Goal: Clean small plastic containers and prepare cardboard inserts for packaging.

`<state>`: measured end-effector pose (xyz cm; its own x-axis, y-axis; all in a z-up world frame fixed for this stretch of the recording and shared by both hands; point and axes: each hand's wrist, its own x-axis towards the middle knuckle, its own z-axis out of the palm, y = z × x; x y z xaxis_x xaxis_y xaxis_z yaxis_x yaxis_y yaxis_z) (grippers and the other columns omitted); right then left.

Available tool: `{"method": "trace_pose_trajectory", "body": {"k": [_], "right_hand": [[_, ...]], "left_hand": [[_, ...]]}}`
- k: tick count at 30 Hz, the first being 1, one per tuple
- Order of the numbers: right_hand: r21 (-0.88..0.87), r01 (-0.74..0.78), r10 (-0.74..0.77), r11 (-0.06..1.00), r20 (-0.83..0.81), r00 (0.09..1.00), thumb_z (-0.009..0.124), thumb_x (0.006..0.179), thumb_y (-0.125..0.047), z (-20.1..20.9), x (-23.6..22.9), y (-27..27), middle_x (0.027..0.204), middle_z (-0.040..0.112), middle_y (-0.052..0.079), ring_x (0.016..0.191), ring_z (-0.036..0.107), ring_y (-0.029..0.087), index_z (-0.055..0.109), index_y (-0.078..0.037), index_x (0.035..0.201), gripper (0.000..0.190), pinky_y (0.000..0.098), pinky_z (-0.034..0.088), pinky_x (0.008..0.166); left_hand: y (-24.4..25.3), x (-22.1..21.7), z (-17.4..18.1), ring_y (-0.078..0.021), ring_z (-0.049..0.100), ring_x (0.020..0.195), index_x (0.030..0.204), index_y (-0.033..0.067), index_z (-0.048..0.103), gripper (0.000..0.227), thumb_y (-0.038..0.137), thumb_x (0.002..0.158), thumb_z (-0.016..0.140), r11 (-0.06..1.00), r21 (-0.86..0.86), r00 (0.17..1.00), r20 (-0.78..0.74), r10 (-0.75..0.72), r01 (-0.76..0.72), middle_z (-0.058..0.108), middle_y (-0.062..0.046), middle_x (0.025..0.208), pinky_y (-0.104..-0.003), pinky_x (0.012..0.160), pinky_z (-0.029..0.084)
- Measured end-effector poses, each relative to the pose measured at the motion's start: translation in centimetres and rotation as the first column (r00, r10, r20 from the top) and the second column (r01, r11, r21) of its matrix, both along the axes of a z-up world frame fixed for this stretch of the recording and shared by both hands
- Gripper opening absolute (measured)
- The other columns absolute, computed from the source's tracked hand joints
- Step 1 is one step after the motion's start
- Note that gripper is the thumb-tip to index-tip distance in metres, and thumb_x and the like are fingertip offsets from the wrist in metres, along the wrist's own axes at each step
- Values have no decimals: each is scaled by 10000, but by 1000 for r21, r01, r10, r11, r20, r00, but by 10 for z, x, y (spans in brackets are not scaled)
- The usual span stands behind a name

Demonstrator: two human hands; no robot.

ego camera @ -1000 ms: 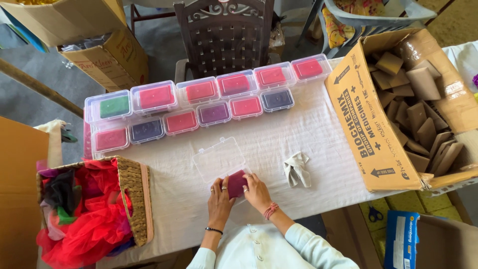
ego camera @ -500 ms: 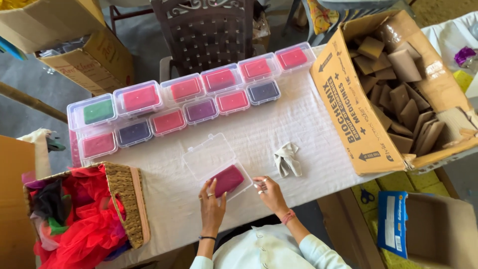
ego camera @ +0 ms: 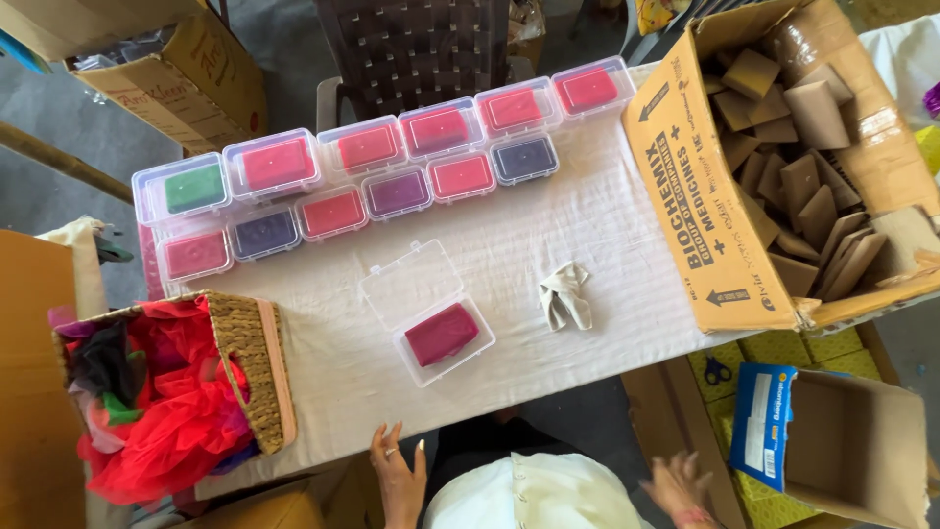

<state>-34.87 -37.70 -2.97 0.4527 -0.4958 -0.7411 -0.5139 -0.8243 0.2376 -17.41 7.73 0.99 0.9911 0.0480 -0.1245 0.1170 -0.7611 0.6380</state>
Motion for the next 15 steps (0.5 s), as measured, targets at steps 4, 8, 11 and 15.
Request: {"method": "trace_pose_trajectory", "body": {"k": [4,8,11,15], "right_hand": [[-275,-243,254,930,4,967,650,929,-531,137,51,7,1658,82,232,1529,78,402,173,-142,1589,902,589,191,1213],[24,1,-22,1000,892,452,711,776,-406,171,39,1,1607,268,320,1486,243,467,340,-6,1527,929,572,273,1159],[-6,72,-17,997,949,316,716,827,-357,197,13,-4,1611,289,317,1494,275,453,335,16,1526,879,563,283,1181],[-38,140,20,989,992,126,721,894,-291,218,20,-30,1616,318,314,1503,316,436,327,45,1524,816,551,296,1211]], "left_hand": [[2,11,10,-368,428,1319,1407,42,463,599,165,875,709,998,-22,998,-37,-57,56,315,-182,1490,-457,1029,484],[2,56,27,-374,423,1343,1385,52,496,582,153,861,727,992,-51,989,95,-113,119,349,-196,1497,-481,1059,461],[5,102,51,-398,397,1376,1402,40,489,596,154,868,729,985,-45,963,225,-150,164,366,-209,1492,-488,1062,453],[6,143,65,-406,391,1382,1411,28,483,595,143,880,725,984,-123,961,261,-93,129,359,-225,1505,-477,1066,451]]}}
